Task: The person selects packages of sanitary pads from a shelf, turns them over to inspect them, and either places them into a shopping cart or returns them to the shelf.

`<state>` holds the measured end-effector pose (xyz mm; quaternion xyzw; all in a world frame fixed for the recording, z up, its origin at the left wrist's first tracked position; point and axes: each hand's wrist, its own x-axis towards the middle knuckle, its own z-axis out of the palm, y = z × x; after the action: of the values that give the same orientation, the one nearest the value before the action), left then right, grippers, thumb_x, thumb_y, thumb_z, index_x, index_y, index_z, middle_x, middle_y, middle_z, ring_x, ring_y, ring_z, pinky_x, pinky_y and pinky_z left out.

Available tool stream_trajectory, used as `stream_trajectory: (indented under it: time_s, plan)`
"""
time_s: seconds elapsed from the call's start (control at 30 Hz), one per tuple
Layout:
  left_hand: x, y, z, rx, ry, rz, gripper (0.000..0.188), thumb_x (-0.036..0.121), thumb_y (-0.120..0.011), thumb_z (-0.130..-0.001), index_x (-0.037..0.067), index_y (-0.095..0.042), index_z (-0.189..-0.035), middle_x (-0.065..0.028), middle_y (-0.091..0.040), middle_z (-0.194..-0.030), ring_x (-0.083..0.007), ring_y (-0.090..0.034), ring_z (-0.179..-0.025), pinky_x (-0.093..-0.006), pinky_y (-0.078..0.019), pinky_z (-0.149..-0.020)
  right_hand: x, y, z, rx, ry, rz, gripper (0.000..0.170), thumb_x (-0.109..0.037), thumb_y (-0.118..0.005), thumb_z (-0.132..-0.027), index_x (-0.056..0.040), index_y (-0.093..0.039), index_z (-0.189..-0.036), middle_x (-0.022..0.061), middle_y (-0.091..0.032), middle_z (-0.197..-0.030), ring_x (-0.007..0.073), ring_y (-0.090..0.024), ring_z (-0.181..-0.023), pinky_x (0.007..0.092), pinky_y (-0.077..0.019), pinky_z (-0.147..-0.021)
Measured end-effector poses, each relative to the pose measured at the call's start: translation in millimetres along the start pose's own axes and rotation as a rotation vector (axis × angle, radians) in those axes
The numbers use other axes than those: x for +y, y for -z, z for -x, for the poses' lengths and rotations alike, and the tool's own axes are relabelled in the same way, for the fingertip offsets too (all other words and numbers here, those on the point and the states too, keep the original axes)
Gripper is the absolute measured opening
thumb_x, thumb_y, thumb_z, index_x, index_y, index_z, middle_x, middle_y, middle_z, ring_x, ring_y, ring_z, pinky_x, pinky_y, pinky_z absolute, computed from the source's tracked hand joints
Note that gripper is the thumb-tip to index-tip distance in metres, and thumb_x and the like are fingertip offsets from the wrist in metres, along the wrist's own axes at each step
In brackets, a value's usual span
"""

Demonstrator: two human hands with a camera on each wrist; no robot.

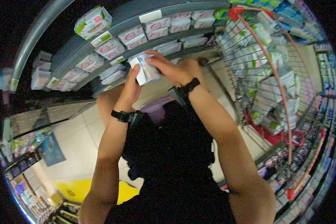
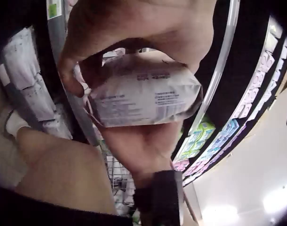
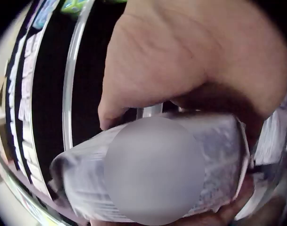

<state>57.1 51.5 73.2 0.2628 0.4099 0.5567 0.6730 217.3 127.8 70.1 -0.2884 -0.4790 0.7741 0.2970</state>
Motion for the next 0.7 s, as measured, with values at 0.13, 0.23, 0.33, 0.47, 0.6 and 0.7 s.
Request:
stream_trajectory:
  time_s: [0.13,0.23,0.33,0.47,0.6,0.7]
  plan:
    - [-19,11,-2,0.063,0.08,-0.275,0.056,0.044,-0.064,-0.093,0.006,-0.047,-0.131,-0.0102,-0.06,-0.117,-0.0161,-0.058,-0.104,-0.0314,-0.0485,-0.087,11,16,7,-0.143,-0.148,0.339,0.075,-0.051,-0.065,-0.09,-0.012,-0.033,-0.146,0.0108,-0.053,-0.13,0.0192,-0.05,-0.119,0.0316,-0.0423,-0.099]
    - [-20,28,5,0.169,0.085,-0.442,0.055,0.045,-0.066,-0.092,0.003,-0.05,-0.125,-0.011,-0.061,-0.109,-0.0146,-0.057,-0.097,-0.0289,-0.0491,-0.079,26,0,5,-0.099,-0.25,0.459,0.061,-0.047,-0.064,-0.092,-0.0076,-0.05,-0.136,0.0095,-0.059,-0.127,0.0194,-0.056,-0.115,0.0331,-0.0439,-0.101]
    - [-4,49,24,0.297,0.077,-0.441,0.048,0.042,-0.067,-0.092,0.001,-0.056,-0.114,-0.0055,-0.061,-0.093,-0.0095,-0.055,-0.083,-0.0244,-0.0468,-0.068,25,-25,6,-0.111,-0.216,-0.004,0.052,-0.042,-0.061,-0.093,-0.006,-0.055,-0.13,0.0104,-0.063,-0.125,0.0211,-0.06,-0.114,0.0359,-0.0451,-0.101]
    - [2,65,59,0.317,-0.081,-0.34,0.032,0.031,-0.069,-0.093,0.003,-0.059,-0.105,-0.001,-0.059,-0.085,-0.0065,-0.055,-0.079,-0.023,-0.046,-0.066,55,-20,-23,-0.256,-0.457,-0.761,0.049,-0.04,-0.058,-0.093,-0.0058,-0.056,-0.128,0.0107,-0.065,-0.123,0.0238,-0.064,-0.111,0.0385,-0.047,-0.101]
    - [-5,55,62,0.293,-0.304,-0.32,0.041,0.019,-0.068,-0.092,0.001,-0.047,-0.121,-0.0056,-0.054,-0.107,-0.0148,-0.055,-0.103,-0.0293,-0.0474,-0.087,67,-12,-31,-0.196,-0.454,-0.851,0.048,-0.043,-0.053,-0.096,-0.0077,-0.057,-0.128,0.0082,-0.066,-0.122,0.0221,-0.066,-0.108,0.0379,-0.0529,-0.095]
    - [-6,49,49,0.249,-0.291,-0.395,0.057,0.016,-0.069,-0.09,0.001,-0.035,-0.132,-0.0121,-0.047,-0.125,-0.0205,-0.049,-0.116,-0.0339,-0.0429,-0.099,77,-6,-34,-0.123,-0.315,-0.786,0.046,-0.043,-0.049,-0.099,-0.0104,-0.056,-0.13,0.0071,-0.066,-0.122,0.0212,-0.066,-0.108,0.038,-0.0566,-0.09]
